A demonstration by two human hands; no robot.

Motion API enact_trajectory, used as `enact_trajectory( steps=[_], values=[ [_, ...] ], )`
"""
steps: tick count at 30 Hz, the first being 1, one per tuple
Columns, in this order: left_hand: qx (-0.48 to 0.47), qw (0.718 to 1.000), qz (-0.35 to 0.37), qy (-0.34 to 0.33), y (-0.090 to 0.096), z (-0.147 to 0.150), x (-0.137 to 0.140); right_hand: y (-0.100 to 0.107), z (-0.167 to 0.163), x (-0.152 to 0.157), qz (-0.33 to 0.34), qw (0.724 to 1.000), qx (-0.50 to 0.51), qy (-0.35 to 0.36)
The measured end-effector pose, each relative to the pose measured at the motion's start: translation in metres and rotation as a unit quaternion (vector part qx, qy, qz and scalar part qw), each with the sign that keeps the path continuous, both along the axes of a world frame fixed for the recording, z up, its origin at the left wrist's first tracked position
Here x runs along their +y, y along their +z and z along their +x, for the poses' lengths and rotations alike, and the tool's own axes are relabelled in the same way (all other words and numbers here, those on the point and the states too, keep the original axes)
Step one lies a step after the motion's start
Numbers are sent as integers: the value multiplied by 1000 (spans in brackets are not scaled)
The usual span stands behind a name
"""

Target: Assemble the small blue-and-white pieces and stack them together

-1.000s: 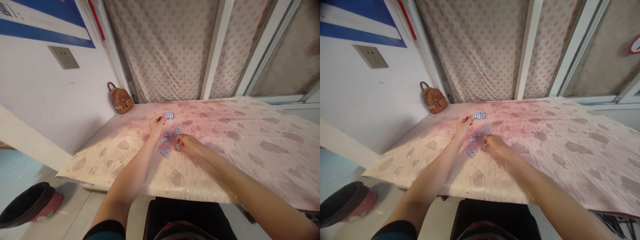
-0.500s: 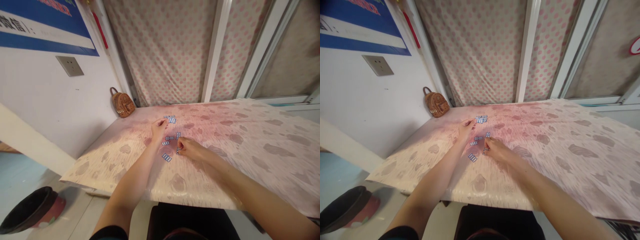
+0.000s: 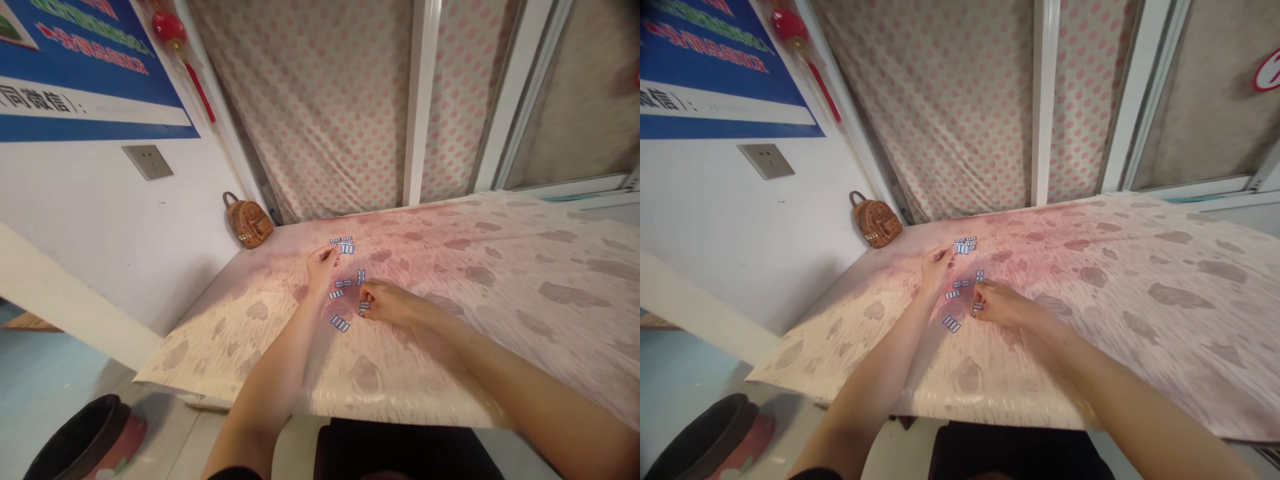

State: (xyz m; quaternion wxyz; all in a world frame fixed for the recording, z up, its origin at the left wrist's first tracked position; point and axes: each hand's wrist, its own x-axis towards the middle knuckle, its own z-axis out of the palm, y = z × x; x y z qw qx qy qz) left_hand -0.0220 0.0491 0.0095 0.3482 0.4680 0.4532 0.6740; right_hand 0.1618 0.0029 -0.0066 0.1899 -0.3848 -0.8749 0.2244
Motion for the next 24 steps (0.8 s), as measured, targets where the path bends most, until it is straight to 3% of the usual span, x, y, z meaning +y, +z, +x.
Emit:
enact_trajectory(
  steps=[6,18,24],
  values=[
    [-3,1000,1,-7,-4,1,4,-1,-1,1,9,999,-43,-29],
    [5,1000,-26,-2,5,7,-4,-6,-2,2,19,1000,3,20],
    [-1,1000,-29,-7,5,8,-3,-6,-2,1,-15,1000,19,9]
  ],
)
